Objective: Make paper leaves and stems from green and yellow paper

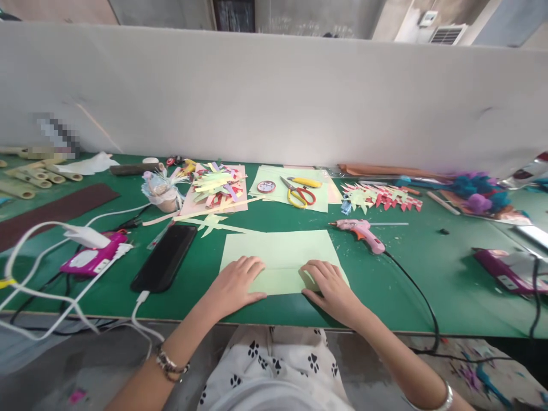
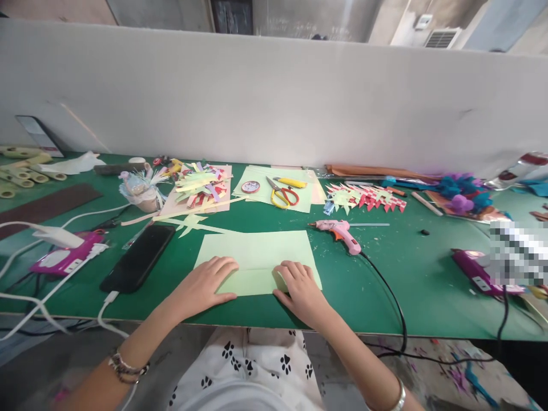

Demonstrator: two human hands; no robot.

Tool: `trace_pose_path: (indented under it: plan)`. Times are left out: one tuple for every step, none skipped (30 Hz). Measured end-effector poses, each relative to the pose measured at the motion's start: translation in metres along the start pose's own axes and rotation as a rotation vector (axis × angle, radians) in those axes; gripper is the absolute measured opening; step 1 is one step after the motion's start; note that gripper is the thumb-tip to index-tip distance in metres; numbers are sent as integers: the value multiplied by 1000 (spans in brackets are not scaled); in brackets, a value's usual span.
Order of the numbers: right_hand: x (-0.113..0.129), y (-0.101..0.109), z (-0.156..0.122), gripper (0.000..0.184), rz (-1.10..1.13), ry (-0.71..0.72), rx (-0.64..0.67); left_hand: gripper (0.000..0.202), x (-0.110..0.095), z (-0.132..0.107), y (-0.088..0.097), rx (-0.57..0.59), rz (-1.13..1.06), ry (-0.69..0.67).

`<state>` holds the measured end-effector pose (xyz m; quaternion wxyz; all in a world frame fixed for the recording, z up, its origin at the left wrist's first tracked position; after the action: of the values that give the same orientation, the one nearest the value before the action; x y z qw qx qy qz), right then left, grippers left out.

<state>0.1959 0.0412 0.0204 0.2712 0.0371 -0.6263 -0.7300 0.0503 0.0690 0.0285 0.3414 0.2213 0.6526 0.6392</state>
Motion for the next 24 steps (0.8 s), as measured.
trace_pose_path:
  plan:
    - [-1, -1, 2, 34, -20, -5, 8, 45, 1, 1, -2, 7, -3, 21]
    - [-2, -2, 4, 38, -39, -7, 23, 47, 2, 2, -3, 16, -7, 37]
    - [-3, -3, 6, 42, -55, -7, 40, 48, 1, 3, -3, 23, -10, 43]
    - [-3, -2, 8, 43, -68, -5, 51, 47, 0, 5, -2, 26, -7, 39]
    - [-2, 0, 10, 42, -75, -1, 56, 44, -2, 6, 1, 23, 4, 22]
    - [-1, 2, 13, 39, -80, 7, 52, 38, -6, 7, 4, 10, 24, -7]
    - [1, 6, 15, 33, -86, 19, 37, 29, -10, 8, 9, -12, 52, -42]
    - [4, 10, 16, 24, -97, 34, 11, 17, -13, 8, 14, -40, 89, -75]
    - [7, 15, 17, 14, -116, 50, -25, 8, -16, 8, 19, -69, 135, -100]
    - [10, 20, 17, 9, -145, 70, -65, 9, -18, 7, 22, -98, 184, -119]
    - [15, 23, 16, 13, -180, 95, -101, 14, -20, 6, 25, -126, 234, -132]
    - [19, 25, 14, 17, -214, 125, -128, 17, -22, 4, 27, -152, 276, -147]
    - [24, 24, 12, 18, -238, 160, -143, 18, -25, 1, 27, -170, 305, -170]
    - [28, 22, 8, 18, -248, 195, -140, 19, -29, -2, 24, -177, 316, -203]
    - [32, 18, 4, 16, -244, 223, -122, 19, -34, -5, 20, -173, 313, -237]
    - [35, 14, 0, 15, -228, 242, -95, 18, -38, -9, 14, -159, 297, -264]
    - [37, 10, -3, 15, -205, 247, -66, 16, -40, -13, 8, -140, 273, -279]
    - [38, 7, -7, 16, -179, 241, -38, 15, -42, -16, 2, -120, 245, -282]
    - [39, 6, -10, 18, -153, 230, -16, 14, -43, -19, -2, -107, 221, -274]
    - [40, 5, -13, 19, -128, 215, 0, 15, -44, -21, -5, -104, 201, -261]
    - [41, 5, -16, 20, -105, 201, 9, 15, -44, -24, -7, -107, 186, -250]
    - [41, 5, -18, 20, -85, 189, 18, 16, -45, -26, -7, -112, 174, -243]
    - [42, 5, -19, 19, -67, 182, 27, 16, -45, -28, -6, -118, 163, -237]
    - [42, 4, -20, 18, -49, 178, 36, 15, -45, -29, -5, -121, 150, -233]
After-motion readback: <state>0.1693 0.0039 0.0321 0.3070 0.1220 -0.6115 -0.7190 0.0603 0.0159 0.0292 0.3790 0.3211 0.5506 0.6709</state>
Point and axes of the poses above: each hand's wrist, its own z-axis towards the middle knuckle, its own y-axis out of the back of the hand, x = y × z, the point moved 10 cm from there along z, towards the middle knuckle, and after that the axes turned 1 degree about -y, right-handed, at the moved point
